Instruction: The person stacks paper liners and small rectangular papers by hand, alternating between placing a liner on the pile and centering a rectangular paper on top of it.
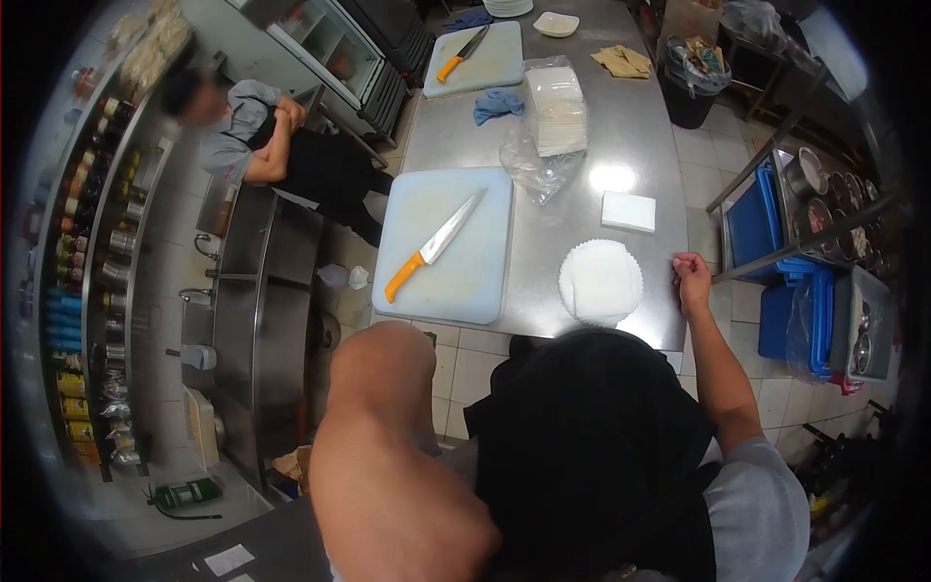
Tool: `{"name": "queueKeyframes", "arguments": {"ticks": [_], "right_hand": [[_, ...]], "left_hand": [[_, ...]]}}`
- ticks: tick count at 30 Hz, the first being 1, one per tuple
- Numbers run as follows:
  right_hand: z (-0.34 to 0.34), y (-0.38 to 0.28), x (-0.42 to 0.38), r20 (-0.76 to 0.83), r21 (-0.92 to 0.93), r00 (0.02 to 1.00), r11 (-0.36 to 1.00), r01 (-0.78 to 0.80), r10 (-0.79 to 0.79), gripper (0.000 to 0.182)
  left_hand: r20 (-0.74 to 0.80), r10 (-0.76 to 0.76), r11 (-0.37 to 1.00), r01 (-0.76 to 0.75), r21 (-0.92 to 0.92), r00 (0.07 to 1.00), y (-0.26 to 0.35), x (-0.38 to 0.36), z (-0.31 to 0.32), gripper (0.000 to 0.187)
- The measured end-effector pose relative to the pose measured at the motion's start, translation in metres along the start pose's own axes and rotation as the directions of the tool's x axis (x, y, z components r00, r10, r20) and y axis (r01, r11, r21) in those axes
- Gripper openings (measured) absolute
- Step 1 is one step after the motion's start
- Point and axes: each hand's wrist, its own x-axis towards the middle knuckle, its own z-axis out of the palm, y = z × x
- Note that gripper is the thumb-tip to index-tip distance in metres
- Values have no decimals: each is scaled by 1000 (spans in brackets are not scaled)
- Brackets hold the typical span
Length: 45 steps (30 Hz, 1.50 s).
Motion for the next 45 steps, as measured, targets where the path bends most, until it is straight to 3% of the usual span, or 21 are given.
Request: {"name": "queueKeyframes", "arguments": {"ticks": [17,20,28,35,38,40,45], "right_hand": [[-1,4,5,-2,-21,1000,1000,-20,20,8],[-1,4,4,8,-30,1000,1000,-4,4,8],[-3,1,4,9,-71,1000,997,-8,9,9],[-4,5,6,9,-73,1000,997,19,-18,10],[-2,5,7,22,-31,1000,999,10,-9,11],[-1,4,5,10,-72,1000,997,10,-10,10],[2,1,7,-11,-48,1000,999,-11,11,11]], "left_hand": [[4,66,990,-66,128,998,-4,-4,6,22],[-13,-44,986,46,158,999,-2,-2,-10,22],[182,72,990,-49,-129,981,-24,-6,0,16],[-4,-11,998,11,67,1000,-6,-5,3,16],[0,27,997,-27,-75,1000,-15,-3,12,16],[-169,151,988,-155,-10,974,-20,0,21,16],[-92,89,996,-88,12,992,-15,0,13,14]]}}
